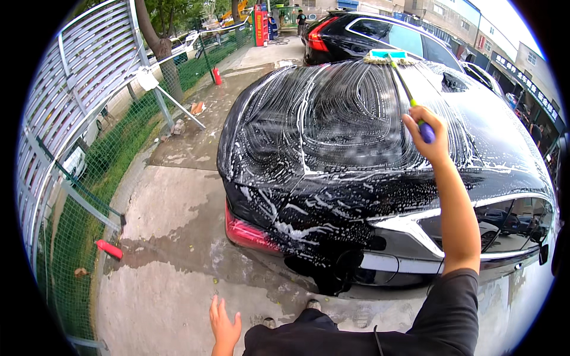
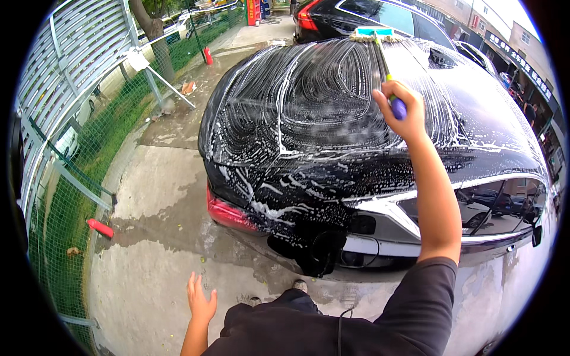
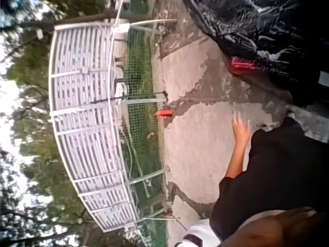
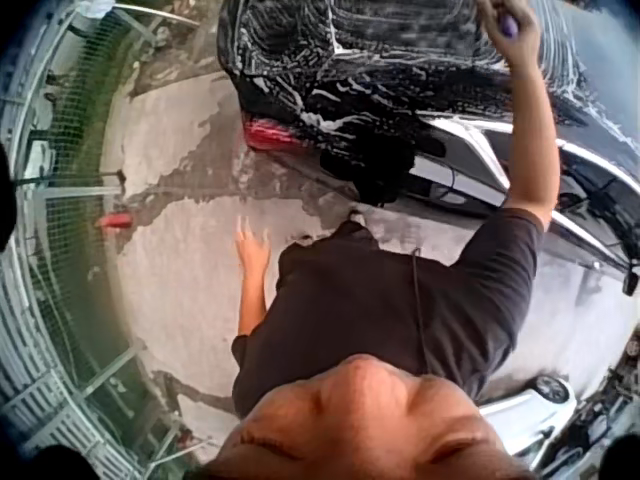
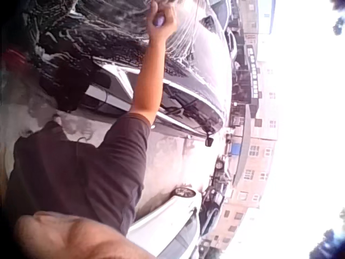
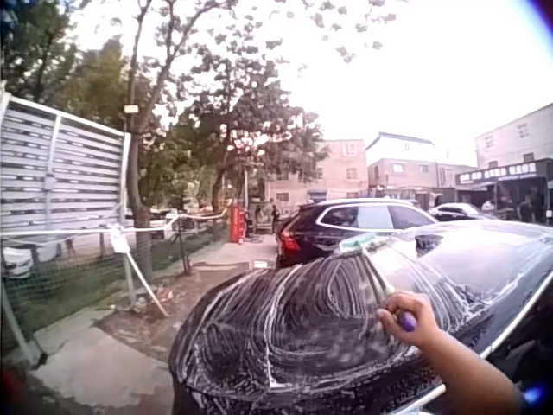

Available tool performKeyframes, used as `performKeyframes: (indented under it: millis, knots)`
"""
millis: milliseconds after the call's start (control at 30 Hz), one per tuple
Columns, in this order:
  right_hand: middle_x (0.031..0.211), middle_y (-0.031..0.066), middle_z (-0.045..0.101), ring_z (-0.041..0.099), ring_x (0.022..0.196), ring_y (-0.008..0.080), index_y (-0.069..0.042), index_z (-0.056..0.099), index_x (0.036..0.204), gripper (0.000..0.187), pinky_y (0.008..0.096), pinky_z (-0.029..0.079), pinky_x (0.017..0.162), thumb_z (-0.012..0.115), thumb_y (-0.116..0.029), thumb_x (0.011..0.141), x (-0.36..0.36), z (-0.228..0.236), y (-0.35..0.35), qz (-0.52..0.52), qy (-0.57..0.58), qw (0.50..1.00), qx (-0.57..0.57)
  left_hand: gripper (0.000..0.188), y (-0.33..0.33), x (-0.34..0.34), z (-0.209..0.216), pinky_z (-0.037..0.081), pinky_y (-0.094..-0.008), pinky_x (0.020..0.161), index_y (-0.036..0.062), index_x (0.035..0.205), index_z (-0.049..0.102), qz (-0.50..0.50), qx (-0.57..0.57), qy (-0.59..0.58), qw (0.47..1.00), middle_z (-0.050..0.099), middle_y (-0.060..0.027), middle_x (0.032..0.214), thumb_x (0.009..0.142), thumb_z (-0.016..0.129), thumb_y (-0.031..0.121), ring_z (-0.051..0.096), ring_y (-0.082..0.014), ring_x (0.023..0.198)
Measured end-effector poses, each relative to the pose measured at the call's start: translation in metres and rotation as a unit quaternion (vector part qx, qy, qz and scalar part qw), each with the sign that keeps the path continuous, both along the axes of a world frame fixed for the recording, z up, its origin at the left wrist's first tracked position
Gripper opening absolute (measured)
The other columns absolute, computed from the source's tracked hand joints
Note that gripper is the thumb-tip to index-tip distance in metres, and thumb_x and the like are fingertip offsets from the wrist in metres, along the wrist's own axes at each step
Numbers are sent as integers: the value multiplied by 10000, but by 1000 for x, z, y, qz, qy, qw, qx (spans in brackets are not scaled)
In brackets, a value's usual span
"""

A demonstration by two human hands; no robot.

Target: The person uses a long-handled wash mitt to scrub a black sedan covered in soap suds. They systematically clean the hood, windshield, roof, trunk, and side panels in an outdoor car wash area.

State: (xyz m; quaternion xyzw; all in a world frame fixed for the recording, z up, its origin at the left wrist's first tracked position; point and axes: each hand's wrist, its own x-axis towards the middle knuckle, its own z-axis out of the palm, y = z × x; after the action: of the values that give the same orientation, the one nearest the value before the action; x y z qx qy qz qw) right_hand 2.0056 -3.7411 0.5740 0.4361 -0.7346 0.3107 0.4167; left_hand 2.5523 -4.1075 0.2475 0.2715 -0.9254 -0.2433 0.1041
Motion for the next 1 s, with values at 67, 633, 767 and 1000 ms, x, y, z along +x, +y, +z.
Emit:
performKeyframes:
  millis: [67, 633, 767, 1000]
  knots:
    - [798, 136, 648, 710, 841, 292, 12, 571, 797, 222, 374, 551, 858, 760, -31, 905, 69, 10, 6, 16, -12, 1000, 9, 692, -8, -23, 8, 351, -543, 1196, -56, 1448, 493, -61, 9, 35, 997, 431, -246, 1585, 853, 773, 160, 424, -466, 1432]
    - [615, -46, 510, 526, 643, 82, -190, 458, 802, 346, 365, 429, 961, 744, -300, 963, 746, -49, 1, 64, -59, 915, -394, 770, 75, -143, 165, 316, -582, 1224, 29, 1510, 454, -484, 40, 513, 708, 480, -249, 1550, 872, 816, 259, 475, -449, 1423]
    - [685, -44, 553, 557, 747, 171, -184, 506, 801, 212, 448, 380, 891, 603, -306, 946, 834, -60, -30, 122, -30, 893, -432, 575, 111, -137, 189, 372, -563, 1192, 90, 1317, 593, -513, 38, 561, 649, 650, -135, 1363, 819, 833, 250, 626, -339, 1265]
    - [693, -30, 541, 570, 771, 179, -169, 538, 809, 260, 431, 456, 974, 688, -303, 973, 960, -96, -40, 71, -17, 814, -577, 403, 136, -56, 185, 424, -389, 513, 134, 551, 488, -586, 46, 537, 605, 510, -48, 544, 756, 823, 221, 547, -268, 492]
